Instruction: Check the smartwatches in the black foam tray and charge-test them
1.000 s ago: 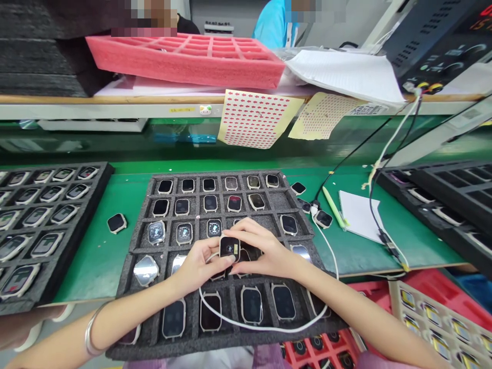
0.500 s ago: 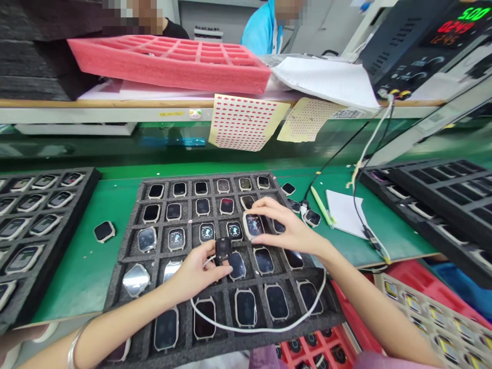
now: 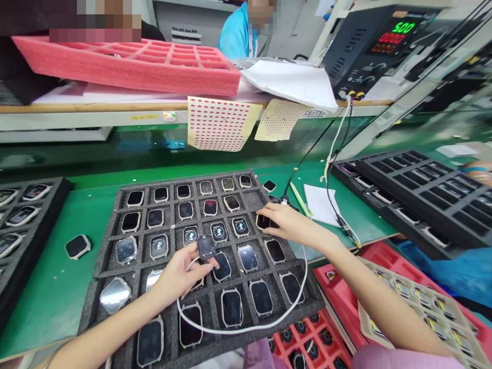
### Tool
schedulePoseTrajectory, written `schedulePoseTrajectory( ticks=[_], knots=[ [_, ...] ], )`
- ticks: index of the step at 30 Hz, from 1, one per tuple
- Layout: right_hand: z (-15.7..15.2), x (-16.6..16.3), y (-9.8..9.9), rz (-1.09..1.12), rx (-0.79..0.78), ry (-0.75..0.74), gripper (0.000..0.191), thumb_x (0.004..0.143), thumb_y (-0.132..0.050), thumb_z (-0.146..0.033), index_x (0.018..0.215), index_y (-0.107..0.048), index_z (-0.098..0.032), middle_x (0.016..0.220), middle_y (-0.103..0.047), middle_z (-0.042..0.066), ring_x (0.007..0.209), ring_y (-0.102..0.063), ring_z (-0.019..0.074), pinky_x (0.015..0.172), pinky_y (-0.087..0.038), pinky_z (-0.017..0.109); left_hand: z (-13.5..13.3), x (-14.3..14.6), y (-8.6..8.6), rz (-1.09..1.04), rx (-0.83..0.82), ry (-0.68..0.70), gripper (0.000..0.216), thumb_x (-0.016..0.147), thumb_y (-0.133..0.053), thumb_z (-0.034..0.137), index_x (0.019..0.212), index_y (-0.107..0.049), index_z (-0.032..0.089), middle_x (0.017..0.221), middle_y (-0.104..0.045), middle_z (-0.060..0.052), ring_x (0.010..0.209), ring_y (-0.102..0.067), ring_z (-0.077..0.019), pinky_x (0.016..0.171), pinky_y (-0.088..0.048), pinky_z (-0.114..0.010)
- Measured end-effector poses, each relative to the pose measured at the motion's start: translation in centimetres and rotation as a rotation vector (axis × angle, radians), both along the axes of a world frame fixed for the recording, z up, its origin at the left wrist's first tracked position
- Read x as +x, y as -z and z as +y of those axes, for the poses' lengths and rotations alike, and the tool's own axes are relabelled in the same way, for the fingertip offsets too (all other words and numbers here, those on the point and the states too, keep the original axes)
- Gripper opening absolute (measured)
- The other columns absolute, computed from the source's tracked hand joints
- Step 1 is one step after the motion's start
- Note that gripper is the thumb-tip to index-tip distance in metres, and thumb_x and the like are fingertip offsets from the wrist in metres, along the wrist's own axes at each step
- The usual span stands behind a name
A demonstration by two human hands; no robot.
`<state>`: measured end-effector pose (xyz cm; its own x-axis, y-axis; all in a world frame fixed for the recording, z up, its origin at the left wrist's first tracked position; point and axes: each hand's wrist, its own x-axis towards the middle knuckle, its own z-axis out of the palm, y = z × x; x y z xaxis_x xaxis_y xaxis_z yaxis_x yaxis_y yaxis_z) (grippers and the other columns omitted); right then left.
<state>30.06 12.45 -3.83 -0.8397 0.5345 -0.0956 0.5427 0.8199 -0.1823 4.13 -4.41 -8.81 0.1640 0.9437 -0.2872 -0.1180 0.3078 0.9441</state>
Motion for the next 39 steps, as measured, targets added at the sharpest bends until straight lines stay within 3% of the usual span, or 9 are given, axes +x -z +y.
schedulePoseTrajectory(
  ticks=[5,9,13,16,19,21,23,26,39],
  knots=[
    [-0.4,-0.2,0.5,0.036,0.124,0.084,0.037,0.075,-0.071,-0.026,0.109,-0.062,-0.014,0.098,-0.066,0.013,0.092,-0.062,0.0313,0.081,-0.048,0.045,0.0,-0.2,0.0,-0.001,0.0,0.031,0.031,0.077,-0.066,0.035,0.098,-0.056,0.016,0.1,-0.067,-0.008,0.032,-0.035,0.0016,0.027,-0.026,-0.013],
    [-2.6,-1.6,-0.9,0.346,0.073,0.149,0.038,0.077,-0.068,-0.028,0.112,-0.059,-0.016,0.107,-0.064,0.011,0.099,-0.061,0.0282,0.085,-0.049,0.042,0.1,-0.2,0.1,0.003,0.018,0.057,0.033,0.077,-0.066,0.031,0.104,-0.055,0.016,0.103,-0.067,-0.009,0.033,-0.035,0.0014,0.027,-0.029,-0.013],
    [-6.0,-5.4,-1.9,0.482,-0.133,-0.082,0.044,0.079,-0.067,-0.027,0.119,-0.055,-0.017,0.112,-0.062,0.01,0.102,-0.059,0.024,0.088,-0.049,0.037,0.2,-0.2,0.1,0.005,0.03,0.065,0.038,0.074,-0.069,0.025,0.108,-0.055,0.016,0.097,-0.066,-0.006,0.036,-0.034,0.0002,0.029,-0.028,-0.014],
    [-7.2,-8.2,-1.3,0.416,-0.128,-0.232,0.042,0.078,-0.067,-0.022,0.118,-0.056,-0.017,0.111,-0.06,0.012,0.105,-0.056,0.0262,0.089,-0.048,0.042,0.1,-0.3,0.3,-0.006,0.056,0.042,0.041,0.069,-0.074,0.023,0.106,-0.058,0.015,0.087,-0.065,-0.002,0.039,-0.035,-0.0003,0.034,-0.026,-0.015],
    [-7.2,-9.4,-0.2,0.37,-0.148,-0.271,0.044,0.079,-0.066,-0.018,0.121,-0.054,-0.018,0.117,-0.058,0.012,0.11,-0.054,0.0264,0.092,-0.047,0.044,0.1,-0.2,0.4,-0.025,0.061,0.026,0.042,0.069,-0.074,0.026,0.107,-0.059,0.014,0.088,-0.066,-0.003,0.04,-0.036,-0.0005,0.038,-0.026,-0.016],
    [-7.0,-9.6,0.4,0.391,-0.191,-0.278,0.043,0.082,-0.063,-0.015,0.124,-0.052,-0.018,0.121,-0.057,0.012,0.112,-0.054,0.0246,0.094,-0.047,0.042,0.2,-0.1,0.4,-0.055,0.083,-0.018,0.039,0.073,-0.071,0.03,0.108,-0.06,0.014,0.094,-0.068,-0.006,0.048,-0.049,-0.0049,0.045,-0.037,-0.018],
    [-7.0,-9.7,0.8,0.424,-0.217,-0.285,0.04,0.086,-0.059,-0.017,0.125,-0.051,-0.018,0.123,-0.058,0.012,0.113,-0.054,0.0236,0.095,-0.046,0.041,0.3,0.0,0.4,-0.103,0.129,-0.085,0.035,0.075,-0.07,0.032,0.104,-0.063,0.014,0.097,-0.069,-0.007,0.07,-0.062,-0.0139,0.065,-0.047,-0.024],
    [-7.3,-9.8,1.2,0.473,-0.24,-0.288,0.037,0.088,-0.058,-0.025,0.124,-0.051,-0.017,0.121,-0.059,0.012,0.113,-0.055,0.0235,0.096,-0.046,0.041,0.2,0.0,0.4,-0.174,0.155,-0.133,0.03,0.075,-0.07,0.033,0.098,-0.066,0.014,0.095,-0.071,-0.008,0.093,-0.062,-0.022,0.085,-0.045,-0.032],
    [-7.6,-9.9,1.6,0.546,-0.297,-0.271,0.041,0.086,-0.063,-0.029,0.123,-0.054,-0.014,0.116,-0.063,0.011,0.107,-0.058,0.0218,0.094,-0.048,0.036,-0.1,-0.3,0.0,-0.212,0.093,-0.118,0.029,0.071,-0.074,0.03,0.092,-0.068,0.012,0.086,-0.071,-0.007,0.083,-0.062,-0.0206,0.078,-0.044,-0.029]
  ],
)
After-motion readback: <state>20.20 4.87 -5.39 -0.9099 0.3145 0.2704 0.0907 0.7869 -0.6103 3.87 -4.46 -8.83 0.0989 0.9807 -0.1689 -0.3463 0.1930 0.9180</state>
